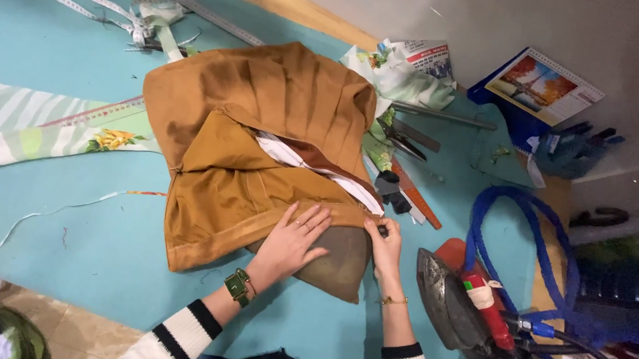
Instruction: Ironing and folding a brown garment on a work table in a sewing factory.
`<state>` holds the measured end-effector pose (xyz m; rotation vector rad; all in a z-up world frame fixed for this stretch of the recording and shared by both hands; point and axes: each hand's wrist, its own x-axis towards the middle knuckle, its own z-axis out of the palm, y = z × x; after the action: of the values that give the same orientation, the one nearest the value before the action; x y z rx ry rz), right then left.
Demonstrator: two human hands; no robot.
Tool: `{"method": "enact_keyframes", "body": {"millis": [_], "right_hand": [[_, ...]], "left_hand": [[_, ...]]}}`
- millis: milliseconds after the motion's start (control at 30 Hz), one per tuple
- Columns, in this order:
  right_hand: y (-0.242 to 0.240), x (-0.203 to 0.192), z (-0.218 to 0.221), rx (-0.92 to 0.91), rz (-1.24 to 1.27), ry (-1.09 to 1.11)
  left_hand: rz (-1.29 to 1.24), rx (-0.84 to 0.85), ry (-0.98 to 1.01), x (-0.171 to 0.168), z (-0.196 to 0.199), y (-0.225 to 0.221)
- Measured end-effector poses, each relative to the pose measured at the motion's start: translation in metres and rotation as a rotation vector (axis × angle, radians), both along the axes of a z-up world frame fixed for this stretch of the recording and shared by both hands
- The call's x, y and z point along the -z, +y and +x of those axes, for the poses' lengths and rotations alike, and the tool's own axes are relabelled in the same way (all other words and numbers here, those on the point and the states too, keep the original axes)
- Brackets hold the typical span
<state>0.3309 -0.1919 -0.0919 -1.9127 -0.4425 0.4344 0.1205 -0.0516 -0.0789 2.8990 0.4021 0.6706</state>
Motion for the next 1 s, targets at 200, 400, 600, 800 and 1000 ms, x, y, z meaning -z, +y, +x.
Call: {"method": "enact_keyframes", "body": {"millis": [200, 400, 600, 800, 1000], "right_hand": [[0.005, -0.010, 0.008, -0.003, -0.015, 0.131], [0.013, -0.007, 0.022, -0.050, -0.086, 0.099], [0.001, 0.003, 0.035, -0.177, -0.082, 0.057], [-0.081, -0.137, 0.028, -0.151, -0.596, -0.843], [-0.187, -0.122, 0.082, -0.027, -0.966, -1.045]], "left_hand": [[0.206, 0.096, -0.171, 0.005, 0.050, 0.018], [0.271, 0.306, -0.176, 0.010, 0.093, 0.044], [0.152, 0.487, -0.133, -0.005, 0.088, 0.057], [0.166, 0.466, 0.015, -0.020, 0.083, 0.060], [0.141, 0.457, 0.049, -0.030, 0.082, 0.053]]}}
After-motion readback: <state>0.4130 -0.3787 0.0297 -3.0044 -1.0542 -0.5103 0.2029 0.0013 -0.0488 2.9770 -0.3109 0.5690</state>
